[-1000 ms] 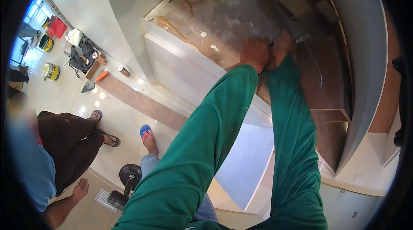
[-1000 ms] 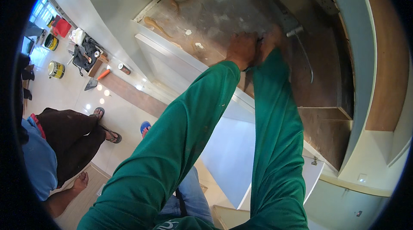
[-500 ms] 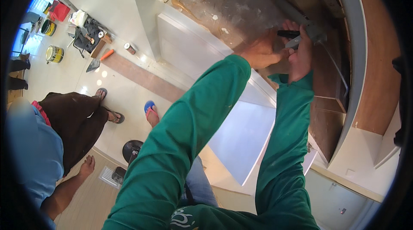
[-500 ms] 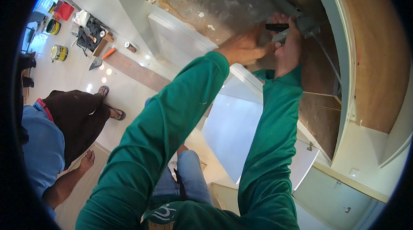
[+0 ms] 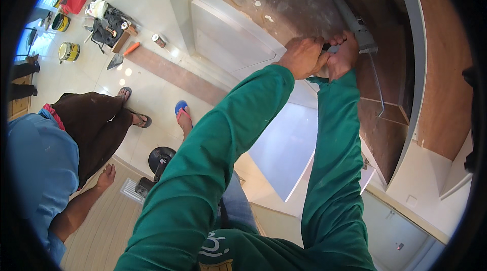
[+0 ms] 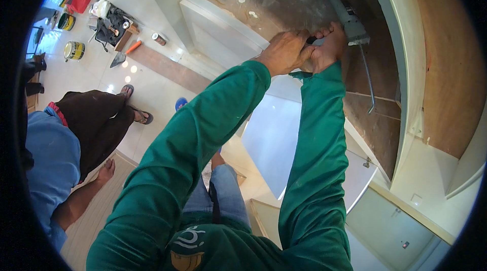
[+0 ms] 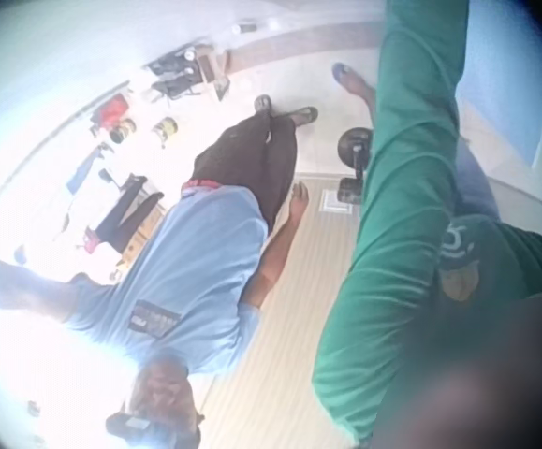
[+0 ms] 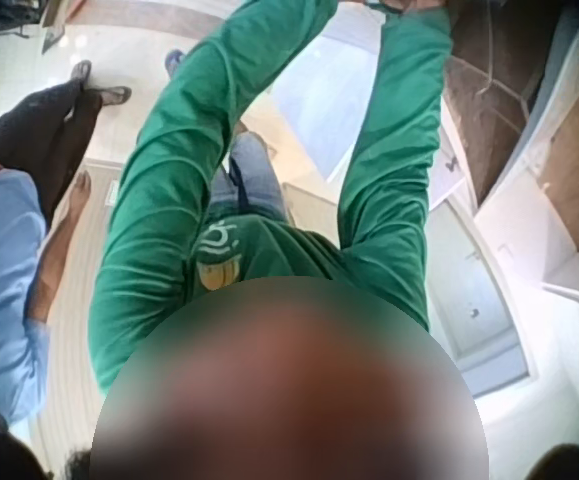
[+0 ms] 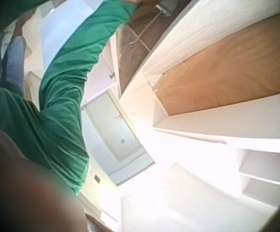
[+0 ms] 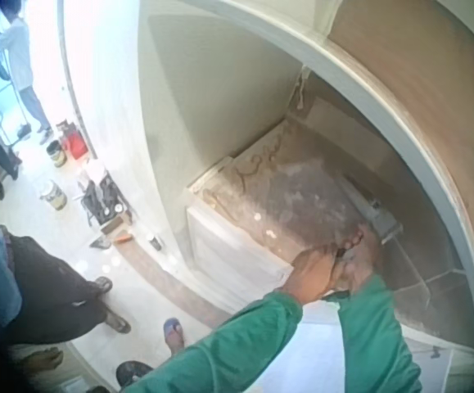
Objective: The person prepares a caulking gun by inserting a sealant tube, puncturing the seal, and attaching the nozzle. They then apply sealant along the top edge of a curved cabinet interior.
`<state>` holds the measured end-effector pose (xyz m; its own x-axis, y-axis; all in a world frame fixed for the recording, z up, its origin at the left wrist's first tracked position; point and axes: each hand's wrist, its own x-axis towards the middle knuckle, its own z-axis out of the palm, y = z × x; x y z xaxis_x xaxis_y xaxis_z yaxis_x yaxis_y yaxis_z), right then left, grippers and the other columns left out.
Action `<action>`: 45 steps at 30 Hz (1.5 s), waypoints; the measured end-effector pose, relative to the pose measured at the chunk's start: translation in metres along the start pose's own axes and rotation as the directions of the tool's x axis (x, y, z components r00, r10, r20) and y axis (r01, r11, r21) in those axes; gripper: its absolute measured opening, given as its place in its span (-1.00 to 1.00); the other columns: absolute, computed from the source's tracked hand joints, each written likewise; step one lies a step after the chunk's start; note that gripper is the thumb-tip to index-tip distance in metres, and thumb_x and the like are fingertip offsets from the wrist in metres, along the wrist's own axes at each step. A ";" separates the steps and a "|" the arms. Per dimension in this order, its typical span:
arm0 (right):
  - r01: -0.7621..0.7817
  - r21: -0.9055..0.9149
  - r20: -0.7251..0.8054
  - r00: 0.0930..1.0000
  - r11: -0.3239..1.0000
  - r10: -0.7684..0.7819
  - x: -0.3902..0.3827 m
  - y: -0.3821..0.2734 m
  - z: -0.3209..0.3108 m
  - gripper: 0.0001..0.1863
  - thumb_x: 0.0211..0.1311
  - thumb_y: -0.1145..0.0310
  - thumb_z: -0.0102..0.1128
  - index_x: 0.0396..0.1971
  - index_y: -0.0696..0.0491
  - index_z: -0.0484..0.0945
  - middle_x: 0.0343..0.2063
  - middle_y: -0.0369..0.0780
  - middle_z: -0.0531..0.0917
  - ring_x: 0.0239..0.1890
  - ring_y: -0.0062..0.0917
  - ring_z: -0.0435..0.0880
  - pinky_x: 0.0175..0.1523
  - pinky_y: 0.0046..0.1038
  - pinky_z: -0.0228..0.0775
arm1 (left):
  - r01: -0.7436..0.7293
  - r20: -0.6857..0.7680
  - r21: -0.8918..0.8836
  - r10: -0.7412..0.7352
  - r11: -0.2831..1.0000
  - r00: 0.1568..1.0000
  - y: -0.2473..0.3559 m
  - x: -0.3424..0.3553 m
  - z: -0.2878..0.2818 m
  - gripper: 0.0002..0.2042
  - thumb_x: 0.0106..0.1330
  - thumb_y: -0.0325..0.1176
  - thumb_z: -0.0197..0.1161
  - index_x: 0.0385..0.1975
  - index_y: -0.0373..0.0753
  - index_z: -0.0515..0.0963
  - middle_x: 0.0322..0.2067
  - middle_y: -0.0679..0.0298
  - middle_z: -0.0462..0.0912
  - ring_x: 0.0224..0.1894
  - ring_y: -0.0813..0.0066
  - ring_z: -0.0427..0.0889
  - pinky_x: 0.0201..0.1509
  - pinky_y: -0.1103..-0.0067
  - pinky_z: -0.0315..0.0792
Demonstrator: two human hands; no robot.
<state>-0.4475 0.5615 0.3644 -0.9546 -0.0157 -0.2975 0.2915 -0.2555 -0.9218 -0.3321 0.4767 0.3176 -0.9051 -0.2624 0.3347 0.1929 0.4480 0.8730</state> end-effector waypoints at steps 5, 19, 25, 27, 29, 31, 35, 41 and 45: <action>-0.020 -0.355 0.028 0.999 0.935 0.032 -0.012 -0.015 -0.002 -0.77 0.43 0.30 0.19 -0.42 -0.06 0.35 -0.54 -0.33 0.42 -0.50 -0.53 0.41 -0.32 -0.37 0.35 | 0.104 -0.088 -0.321 -0.139 0.941 0.986 0.021 -0.021 0.027 -0.66 0.54 -0.21 0.14 0.06 -0.39 0.54 -0.10 -0.28 0.69 0.00 -0.38 0.62 0.12 0.03 0.48; -0.017 -0.080 0.142 0.990 0.997 0.028 -0.144 -0.030 -0.073 -0.64 0.58 0.16 0.23 0.02 0.19 0.59 0.07 0.02 0.72 0.23 -0.21 0.69 0.38 -0.11 0.48 | 0.235 0.156 -0.225 -0.203 0.946 0.967 0.097 -0.113 -0.014 -0.17 0.41 0.04 0.37 0.40 -0.53 0.22 0.30 -0.38 0.40 0.35 -0.34 0.46 0.38 0.13 0.42; -0.193 0.209 0.049 0.981 0.959 0.187 -0.135 -0.014 -0.083 -0.67 0.57 0.21 0.18 -0.44 -0.05 0.37 -0.58 -0.33 0.43 -0.51 -0.48 0.44 -0.24 -0.31 0.50 | 0.223 0.083 -0.075 -0.216 0.972 0.973 0.108 -0.117 -0.010 -0.48 0.38 -0.05 0.41 0.04 -0.40 0.45 -0.10 -0.19 0.66 -0.02 -0.25 0.67 0.01 0.09 0.58; -0.218 0.231 0.052 0.976 0.948 0.212 -0.130 -0.012 -0.087 -0.68 0.57 0.24 0.16 -0.45 -0.06 0.34 -0.58 -0.34 0.40 -0.53 -0.50 0.41 -0.30 -0.34 0.44 | 0.129 0.047 -0.021 -0.128 0.991 0.991 0.106 -0.116 -0.007 -0.52 0.38 -0.11 0.39 0.03 -0.41 0.48 -0.15 -0.14 0.68 -0.07 -0.20 0.70 -0.02 0.10 0.60; -0.208 0.193 0.036 0.978 0.959 0.205 -0.127 -0.010 -0.090 -0.70 0.49 0.30 0.15 -0.47 -0.07 0.30 -0.60 -0.36 0.33 -0.55 -0.53 0.35 -0.37 -0.40 0.34 | 0.117 0.081 0.015 -0.117 0.993 0.990 0.106 -0.117 -0.002 -0.53 0.38 -0.13 0.38 0.04 -0.42 0.47 -0.11 -0.10 0.67 -0.06 -0.16 0.71 -0.01 0.12 0.61; -0.206 0.159 0.055 0.978 0.966 0.200 -0.125 -0.009 -0.093 -0.72 0.43 0.32 0.16 -0.47 -0.07 0.29 -0.60 -0.37 0.32 -0.55 -0.54 0.34 -0.37 -0.42 0.33 | 0.100 0.045 -0.039 -0.098 0.994 0.994 0.105 -0.120 0.002 -0.58 0.39 -0.17 0.37 0.01 -0.40 0.49 -0.13 -0.11 0.69 -0.08 -0.17 0.71 -0.02 0.11 0.60; -0.155 0.018 0.020 0.988 0.988 0.154 -0.127 -0.015 -0.086 -0.82 0.31 0.34 0.19 -0.43 -0.02 0.37 -0.58 -0.33 0.37 -0.53 -0.56 0.37 -0.46 -0.41 0.27 | 0.146 -0.012 -0.126 -0.149 0.981 0.989 0.108 -0.127 0.013 -0.68 0.41 -0.25 0.32 -0.04 -0.36 0.50 -0.14 -0.16 0.73 -0.12 -0.23 0.69 -0.08 0.13 0.56; -0.021 -0.614 -0.020 1.000 0.789 0.011 -0.152 -0.035 -0.064 -0.73 0.28 0.30 0.29 -0.19 0.20 0.58 -0.39 -0.15 0.68 -0.40 -0.48 0.61 -0.43 -0.34 0.39 | 0.329 0.040 -0.502 -0.359 0.800 0.933 0.115 -0.141 0.037 -0.73 0.53 -0.26 0.23 -0.03 -0.36 0.48 -0.25 -0.09 0.73 -0.19 0.01 0.75 -0.09 0.19 0.55; 0.198 -0.537 0.225 0.971 0.820 -0.087 -0.181 -0.042 -0.081 -0.58 0.36 0.25 0.37 0.05 0.24 0.59 -0.19 -0.11 0.78 -0.10 -0.40 0.75 0.08 -0.25 0.56 | 0.343 0.112 -0.450 -0.328 0.825 0.938 0.121 -0.163 0.038 -0.33 0.54 -0.09 0.25 0.47 -0.38 0.22 0.29 -0.18 0.49 0.18 -0.02 0.66 0.16 0.27 0.59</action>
<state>-0.2815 0.6532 0.4370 -0.9657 -0.2101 -0.1527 0.0833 0.3060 -0.9484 -0.1753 0.6061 0.3558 -0.9548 -0.2971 -0.0128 0.0195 -0.1053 0.9942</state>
